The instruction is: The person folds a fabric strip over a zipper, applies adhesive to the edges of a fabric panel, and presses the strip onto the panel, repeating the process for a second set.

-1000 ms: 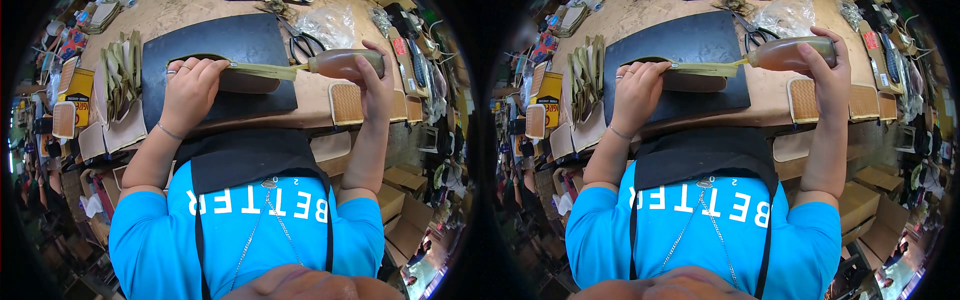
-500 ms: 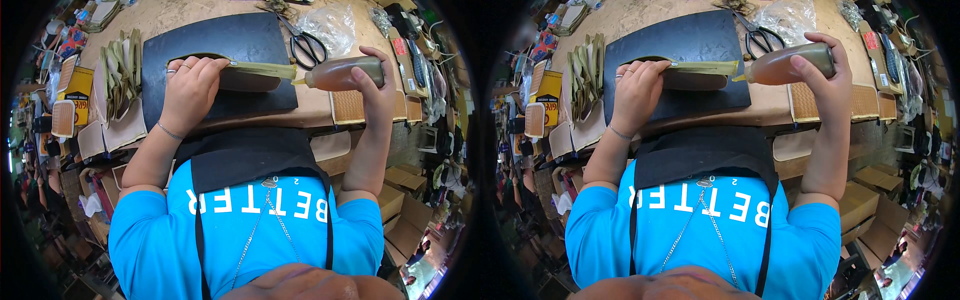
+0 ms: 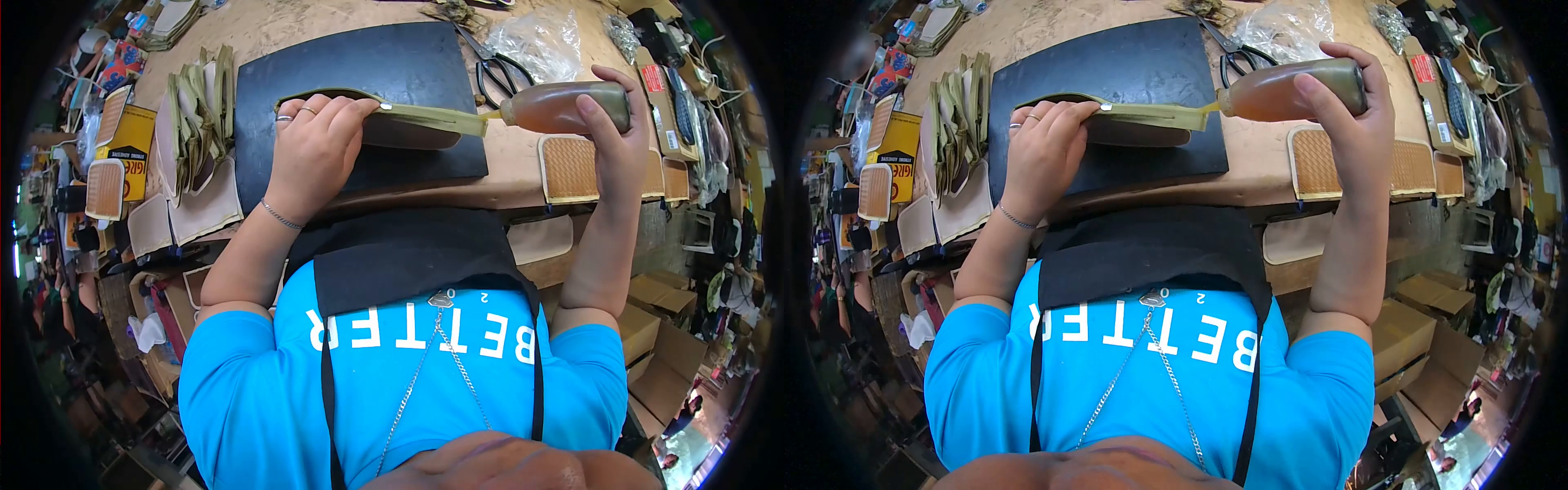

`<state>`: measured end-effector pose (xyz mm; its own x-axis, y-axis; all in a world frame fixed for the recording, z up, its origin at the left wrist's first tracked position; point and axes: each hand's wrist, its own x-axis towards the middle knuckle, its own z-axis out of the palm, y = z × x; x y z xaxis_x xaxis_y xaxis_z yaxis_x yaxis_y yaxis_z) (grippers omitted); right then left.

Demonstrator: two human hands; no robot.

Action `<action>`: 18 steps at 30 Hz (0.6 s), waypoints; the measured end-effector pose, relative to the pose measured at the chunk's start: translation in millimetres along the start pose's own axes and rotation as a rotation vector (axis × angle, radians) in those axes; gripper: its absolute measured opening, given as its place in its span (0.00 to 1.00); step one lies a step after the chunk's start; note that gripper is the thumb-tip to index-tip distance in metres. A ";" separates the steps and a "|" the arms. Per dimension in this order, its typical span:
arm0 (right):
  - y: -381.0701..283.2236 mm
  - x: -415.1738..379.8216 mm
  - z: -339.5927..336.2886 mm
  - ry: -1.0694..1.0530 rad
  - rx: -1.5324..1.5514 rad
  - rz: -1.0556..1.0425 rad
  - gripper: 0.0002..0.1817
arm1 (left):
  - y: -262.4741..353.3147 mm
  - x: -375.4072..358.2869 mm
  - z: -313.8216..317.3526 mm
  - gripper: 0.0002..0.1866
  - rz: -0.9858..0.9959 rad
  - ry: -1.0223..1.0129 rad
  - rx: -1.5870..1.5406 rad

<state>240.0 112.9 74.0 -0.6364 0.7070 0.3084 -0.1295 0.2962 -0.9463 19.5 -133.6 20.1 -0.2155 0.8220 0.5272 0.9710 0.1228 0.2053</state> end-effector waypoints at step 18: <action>-4.0 -8.0 -6.7 0.002 0.304 -0.059 0.23 | 2.4 16.3 -17.9 0.12 -0.540 -0.315 -0.304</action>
<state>250.7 110.4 76.0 -0.6199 0.6955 0.3633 -0.3876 0.1311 -0.9124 16.4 -129.9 43.9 -0.5748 0.8177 0.0311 0.6544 0.4365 0.6175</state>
